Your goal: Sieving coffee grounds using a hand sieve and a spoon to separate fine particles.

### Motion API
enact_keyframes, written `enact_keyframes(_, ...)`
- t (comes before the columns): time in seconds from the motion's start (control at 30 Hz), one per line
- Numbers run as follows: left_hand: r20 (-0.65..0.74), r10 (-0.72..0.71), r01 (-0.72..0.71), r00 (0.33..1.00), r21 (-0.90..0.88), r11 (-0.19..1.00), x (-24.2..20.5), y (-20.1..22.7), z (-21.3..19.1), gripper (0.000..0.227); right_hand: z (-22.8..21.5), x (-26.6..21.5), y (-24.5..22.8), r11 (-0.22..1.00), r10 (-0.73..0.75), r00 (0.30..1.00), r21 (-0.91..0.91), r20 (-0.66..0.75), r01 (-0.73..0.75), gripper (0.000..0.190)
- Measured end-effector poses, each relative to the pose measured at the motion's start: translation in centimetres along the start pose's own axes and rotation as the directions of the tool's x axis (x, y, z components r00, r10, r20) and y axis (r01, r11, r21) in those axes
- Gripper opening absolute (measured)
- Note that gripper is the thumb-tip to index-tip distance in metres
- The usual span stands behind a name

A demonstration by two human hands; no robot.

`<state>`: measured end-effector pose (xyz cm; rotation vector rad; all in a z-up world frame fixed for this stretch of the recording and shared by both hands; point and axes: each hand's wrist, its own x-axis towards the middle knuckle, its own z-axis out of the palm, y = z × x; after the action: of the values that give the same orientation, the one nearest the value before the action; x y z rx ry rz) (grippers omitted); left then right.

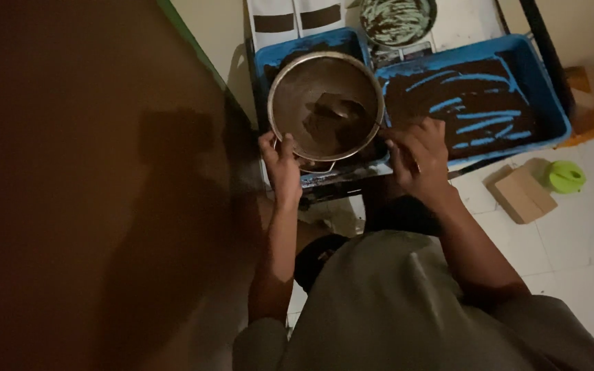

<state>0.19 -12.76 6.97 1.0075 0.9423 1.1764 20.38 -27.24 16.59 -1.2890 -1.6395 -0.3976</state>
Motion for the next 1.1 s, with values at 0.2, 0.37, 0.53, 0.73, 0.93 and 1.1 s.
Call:
enact_keyframes(0.2, 0.06, -0.018, 0.023, 0.998, -0.075, 0.997, -1.0, 0.0, -0.3, 0.035, -1.4, 0.2, -1.1, 0.999, 0.04, 0.999, 0.003, -0.004, -0.04, 0.007)
enact_keyframes(0.37, 0.051, -0.03, 0.036, 0.998, -0.122, 0.992, -2.3, -0.3, 0.2, 0.038, -1.2, -0.4, 1.4, 1.0, -0.008, 0.999, 0.013, 0.035, 0.007, 0.006)
enact_keyframes(0.53, 0.009, -0.067, 0.067, 0.998, -0.215, 0.974, -1.0, -2.9, 0.7, 0.042, -2.8, -0.1, 2.3, 0.99, -0.134, 0.989, 0.056, 0.059, 0.131, 0.012)
enact_keyframes(0.73, -0.061, -0.059, 0.041, 0.996, -0.262, 0.964, -2.0, -2.7, 1.5, 0.036, -2.1, 0.2, 4.3, 0.93, -0.334, 0.934, 0.207, 0.127, 0.305, 0.013)
enact_keyframes(0.93, 0.032, -0.03, 0.04, 0.999, -0.409, 0.912, -3.9, 0.2, 0.9, 0.033, 0.4, 2.9, 5.4, 0.955, -0.256, 0.917, -0.066, 0.307, 0.289, 0.03)
enact_keyframes(1.1, 0.044, -0.007, 0.021, 0.999, -0.327, 0.945, -4.0, 0.9, -0.3, 0.032, 0.9, 2.8, 3.9, 0.967, -0.248, 0.953, -0.016, 0.175, 0.254, 0.032)
